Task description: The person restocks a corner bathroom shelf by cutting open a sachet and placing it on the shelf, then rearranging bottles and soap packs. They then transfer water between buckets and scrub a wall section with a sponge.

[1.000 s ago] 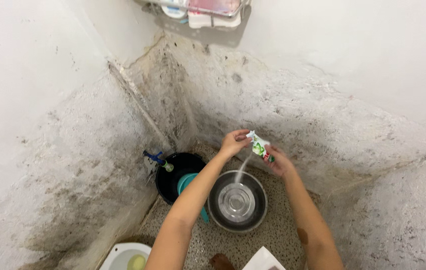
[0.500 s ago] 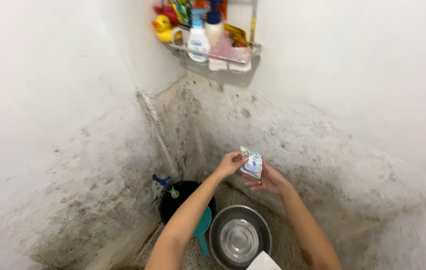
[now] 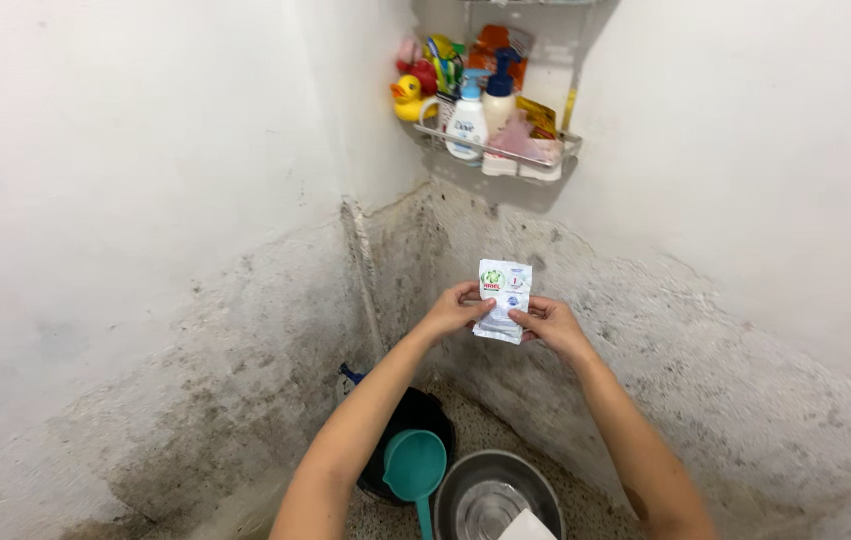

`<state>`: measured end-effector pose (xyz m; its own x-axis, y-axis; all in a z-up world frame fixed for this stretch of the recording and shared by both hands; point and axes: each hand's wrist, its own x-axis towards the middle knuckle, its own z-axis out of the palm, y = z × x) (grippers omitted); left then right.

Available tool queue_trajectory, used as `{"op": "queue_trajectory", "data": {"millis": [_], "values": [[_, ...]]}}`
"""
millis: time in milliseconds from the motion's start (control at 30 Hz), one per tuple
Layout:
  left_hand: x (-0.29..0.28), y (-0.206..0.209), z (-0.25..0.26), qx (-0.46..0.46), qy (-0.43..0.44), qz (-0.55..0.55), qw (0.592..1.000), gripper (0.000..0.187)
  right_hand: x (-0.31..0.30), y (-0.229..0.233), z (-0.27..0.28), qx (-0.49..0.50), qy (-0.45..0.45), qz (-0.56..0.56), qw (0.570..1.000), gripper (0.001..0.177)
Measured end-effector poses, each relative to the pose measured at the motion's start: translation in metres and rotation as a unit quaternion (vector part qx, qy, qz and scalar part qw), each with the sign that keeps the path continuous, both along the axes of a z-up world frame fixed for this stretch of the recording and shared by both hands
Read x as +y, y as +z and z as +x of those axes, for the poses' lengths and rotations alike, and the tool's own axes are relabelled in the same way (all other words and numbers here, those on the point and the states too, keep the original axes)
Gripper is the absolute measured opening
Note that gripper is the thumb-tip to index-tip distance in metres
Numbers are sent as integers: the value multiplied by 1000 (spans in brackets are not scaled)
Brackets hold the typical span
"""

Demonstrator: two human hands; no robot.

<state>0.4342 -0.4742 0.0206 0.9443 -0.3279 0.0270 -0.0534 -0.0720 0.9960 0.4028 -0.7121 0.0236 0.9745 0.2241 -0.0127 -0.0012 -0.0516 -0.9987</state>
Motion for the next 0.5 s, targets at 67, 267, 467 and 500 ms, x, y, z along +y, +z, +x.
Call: {"op": "queue_trajectory", "data": {"millis": [67,267,467,500], "values": [[18,15,0,-4,-49,14,999,59,8,14,4,-13,12,5,1000,35],[52,33,24,7,-70,35,997,52,42,56,27,-35,3,-33,999,38],[85,58,80,-32,-38,15,999,49,79,93,66,-75,2,-47,996,54],[94,67,90,-45,-31,12,998,48,88,102,75,-90,2,-52,995,56]]}}
